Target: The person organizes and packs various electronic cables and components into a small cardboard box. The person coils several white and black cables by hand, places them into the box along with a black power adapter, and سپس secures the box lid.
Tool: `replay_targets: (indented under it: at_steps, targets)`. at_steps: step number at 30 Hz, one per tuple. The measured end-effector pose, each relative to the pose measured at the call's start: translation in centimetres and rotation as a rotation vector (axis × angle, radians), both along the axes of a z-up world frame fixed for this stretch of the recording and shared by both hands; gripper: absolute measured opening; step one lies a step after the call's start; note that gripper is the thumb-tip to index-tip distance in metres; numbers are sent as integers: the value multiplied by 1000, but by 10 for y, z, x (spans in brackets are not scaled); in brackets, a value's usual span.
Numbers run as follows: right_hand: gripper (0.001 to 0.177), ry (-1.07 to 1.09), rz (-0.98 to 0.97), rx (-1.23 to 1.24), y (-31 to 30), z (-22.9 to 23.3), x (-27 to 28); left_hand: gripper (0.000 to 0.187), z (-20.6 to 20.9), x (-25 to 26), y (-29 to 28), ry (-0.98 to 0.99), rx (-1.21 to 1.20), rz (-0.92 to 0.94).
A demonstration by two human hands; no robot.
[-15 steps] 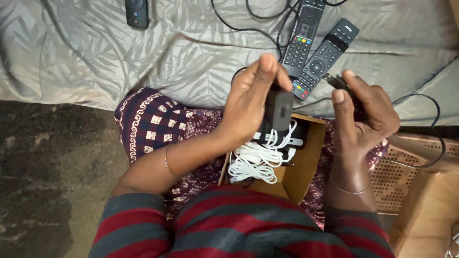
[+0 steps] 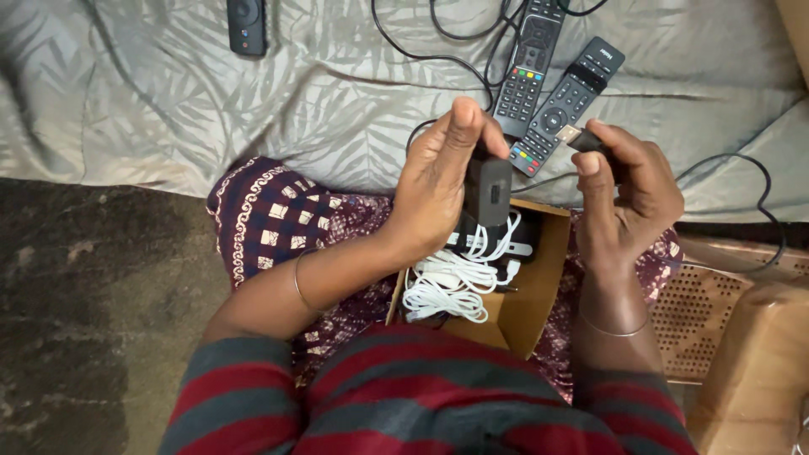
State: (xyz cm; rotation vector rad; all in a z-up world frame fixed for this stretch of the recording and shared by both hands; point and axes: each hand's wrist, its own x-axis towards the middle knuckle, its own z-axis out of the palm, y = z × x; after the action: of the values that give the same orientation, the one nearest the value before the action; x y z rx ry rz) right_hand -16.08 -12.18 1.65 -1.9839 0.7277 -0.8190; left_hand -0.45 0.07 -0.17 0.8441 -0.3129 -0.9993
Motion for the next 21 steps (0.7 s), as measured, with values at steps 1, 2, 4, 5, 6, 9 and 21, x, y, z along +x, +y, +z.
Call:
replay_targets:
  at_steps: [1,2,4,5,6,9,21]
  targets:
    - [17,-12,10,6,0,-1,-1,54,1,-1,0,10,-1,-7]
    - [17,-23,20,12,-1,-2,-2,53,3,-2,1,22,-1,-14]
    - [16,-2,18,-37,-2,-5,-4,53,7,-5,5,20,-4,-25]
    - [16,4,17,-53,-2,-6,-5,52,10,-6,7,19,-8,-38]
    - [16,1,17,-64,-3,-6,-5,52,14,-8,10,18,-6,-36]
    - [17,-14,9,-54,-2,-7,-3,56,27,-17,24,-178,-109,-23]
    - [21,0,-1,-141,7,2,-8,49,4,-10,16,-173,-187,-19]
